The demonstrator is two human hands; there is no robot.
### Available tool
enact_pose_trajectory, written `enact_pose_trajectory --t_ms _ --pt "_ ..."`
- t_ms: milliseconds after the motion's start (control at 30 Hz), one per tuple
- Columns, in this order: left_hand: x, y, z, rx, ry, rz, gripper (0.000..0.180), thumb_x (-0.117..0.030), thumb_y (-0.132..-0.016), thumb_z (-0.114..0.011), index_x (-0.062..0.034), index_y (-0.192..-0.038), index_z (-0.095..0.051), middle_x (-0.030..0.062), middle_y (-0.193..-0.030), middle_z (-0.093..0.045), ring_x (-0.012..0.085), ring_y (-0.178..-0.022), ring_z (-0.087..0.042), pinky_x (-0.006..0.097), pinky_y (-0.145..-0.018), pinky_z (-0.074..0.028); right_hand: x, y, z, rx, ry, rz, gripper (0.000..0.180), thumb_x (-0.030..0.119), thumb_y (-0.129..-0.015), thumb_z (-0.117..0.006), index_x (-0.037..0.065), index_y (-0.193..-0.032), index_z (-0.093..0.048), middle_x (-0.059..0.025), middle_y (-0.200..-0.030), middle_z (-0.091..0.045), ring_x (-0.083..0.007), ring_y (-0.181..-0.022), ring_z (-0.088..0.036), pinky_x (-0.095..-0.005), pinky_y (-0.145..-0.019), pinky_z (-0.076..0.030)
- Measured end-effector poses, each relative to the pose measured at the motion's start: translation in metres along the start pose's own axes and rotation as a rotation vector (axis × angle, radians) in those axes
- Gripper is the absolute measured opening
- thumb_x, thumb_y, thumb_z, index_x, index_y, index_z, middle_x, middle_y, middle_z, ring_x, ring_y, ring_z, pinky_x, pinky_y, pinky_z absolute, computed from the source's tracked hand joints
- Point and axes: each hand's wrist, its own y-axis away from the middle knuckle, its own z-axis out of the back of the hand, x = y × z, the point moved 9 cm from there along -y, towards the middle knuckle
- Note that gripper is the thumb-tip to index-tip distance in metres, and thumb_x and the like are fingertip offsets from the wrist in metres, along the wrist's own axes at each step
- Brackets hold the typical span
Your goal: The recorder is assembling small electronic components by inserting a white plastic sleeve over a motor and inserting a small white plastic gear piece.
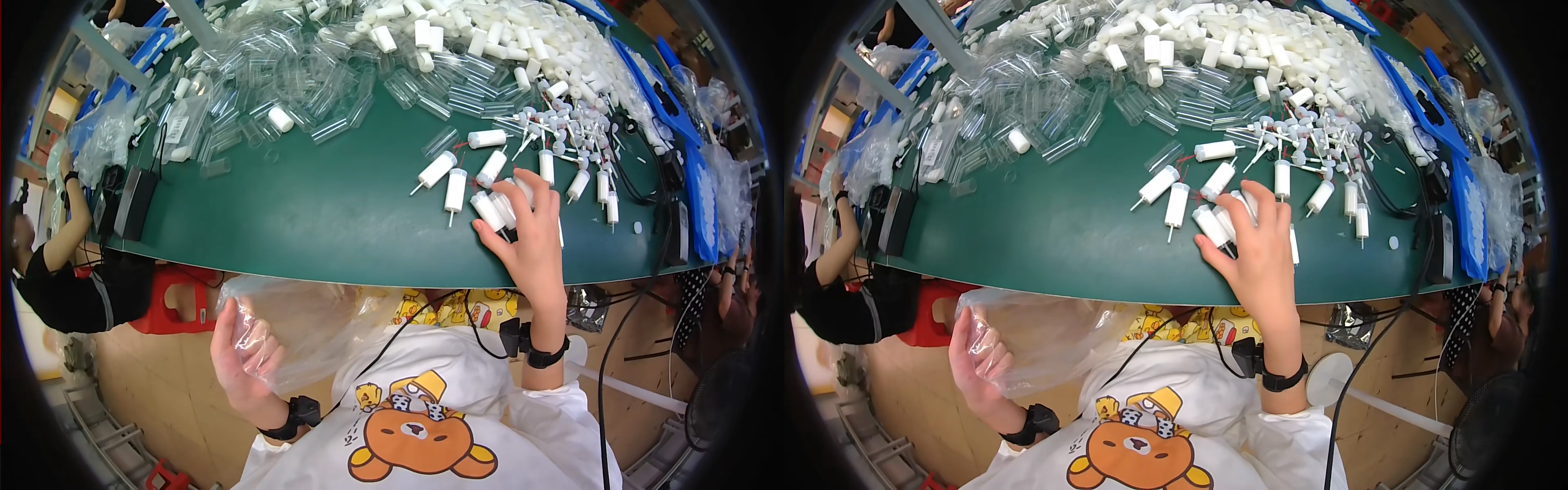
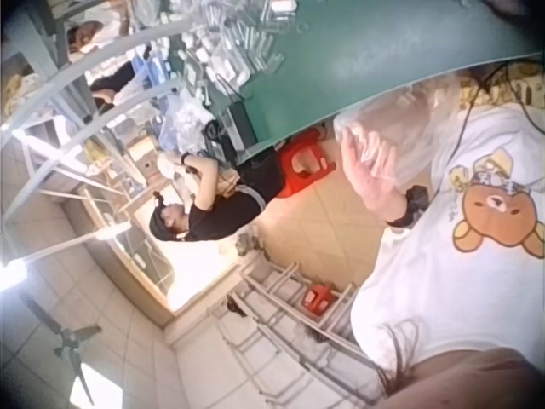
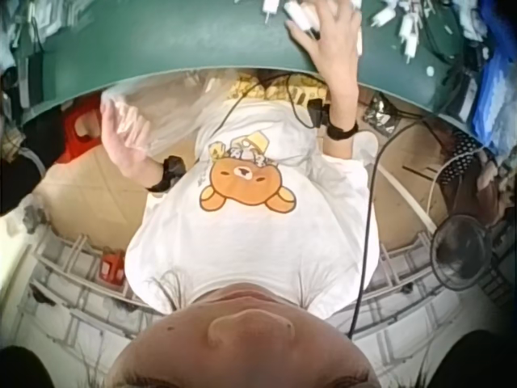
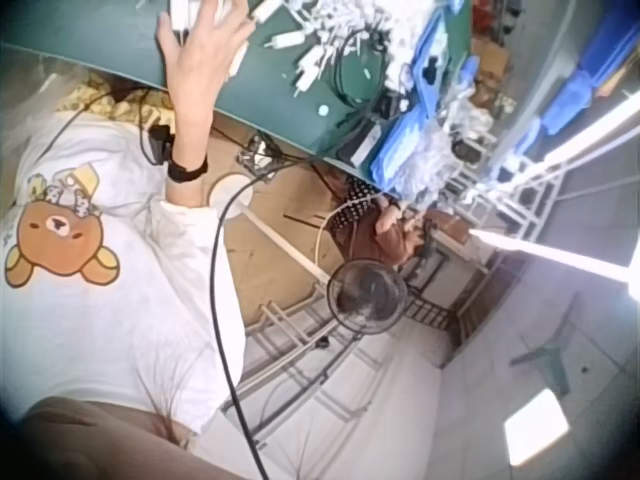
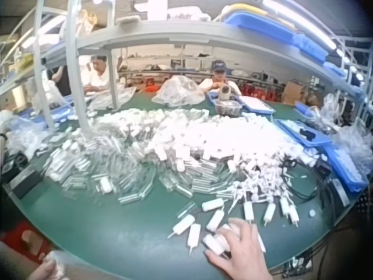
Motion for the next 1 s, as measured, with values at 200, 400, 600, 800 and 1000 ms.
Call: enact_pose_trajectory --t_ms 200,400,600,800,1000 --pt "-0.001 0.001 0.000 0.015 0.008 0.004 0.033 -0.032 -0.100 -0.029 -0.0104 -0.084 -0.049 -0.0045 -0.047 -0.034 0.0068 -0.032 -0.028 0.023 -0.033 -0.024 0.019 0.006 -0.013 0.034 -0.103 0.060 0.044 0.015 -0.066 -0.076 0.009 -0.105 -0.057 -0.0119 -0.121 -0.046 -0.0338 -0.099 -0.044 -0.0418 -0.082 -0.043" --pt "0.002 -0.001 -0.004 0.035 0.005 0.005 0.033 -0.031 -0.100 -0.029 -0.0099 -0.085 -0.049 -0.0048 -0.047 -0.034 0.0063 -0.033 -0.029 0.023 -0.033 -0.025 0.054 0.017 -0.026 0.084 -0.211 0.093 0.042 0.014 -0.064 -0.076 0.007 -0.102 -0.058 -0.0140 -0.123 -0.045 -0.0346 -0.099 -0.045 -0.0416 -0.083 -0.043" --pt "0.001 -0.001 -0.004 0.062 0.011 -0.010 0.033 -0.031 -0.100 -0.028 -0.0099 -0.085 -0.048 -0.0050 -0.048 -0.033 0.0056 -0.032 -0.029 0.022 -0.033 -0.027 0.111 0.031 -0.051 0.174 -0.304 0.242 0.042 0.013 -0.064 -0.073 0.007 -0.103 -0.059 -0.0157 -0.123 -0.046 -0.0328 -0.096 -0.046 -0.0386 -0.081 -0.044" --pt "0.000 -0.001 -0.007 0.036 0.022 -0.011 0.034 -0.031 -0.100 -0.028 -0.0099 -0.086 -0.049 -0.0054 -0.047 -0.034 0.0055 -0.032 -0.029 0.022 -0.033 -0.027 0.182 0.065 -0.080 0.313 -0.280 0.633 0.037 0.008 -0.069 -0.059 0.005 -0.106 -0.058 -0.0140 -0.129 -0.044 -0.0285 -0.096 -0.048 -0.0345 -0.078 -0.044" --pt "-0.002 0.001 -0.001 -0.089 -0.033 -0.008 0.033 -0.033 -0.100 -0.031 -0.0130 -0.084 -0.051 -0.0062 -0.045 -0.033 0.0055 -0.031 -0.027 0.022 -0.033 -0.025 0.186 0.092 -0.093 0.604 -0.382 0.709 0.053 0.005 -0.075 -0.051 0.006 -0.128 -0.044 -0.0123 -0.141 -0.034 -0.0292 -0.104 -0.051 -0.0375 -0.085 -0.045"
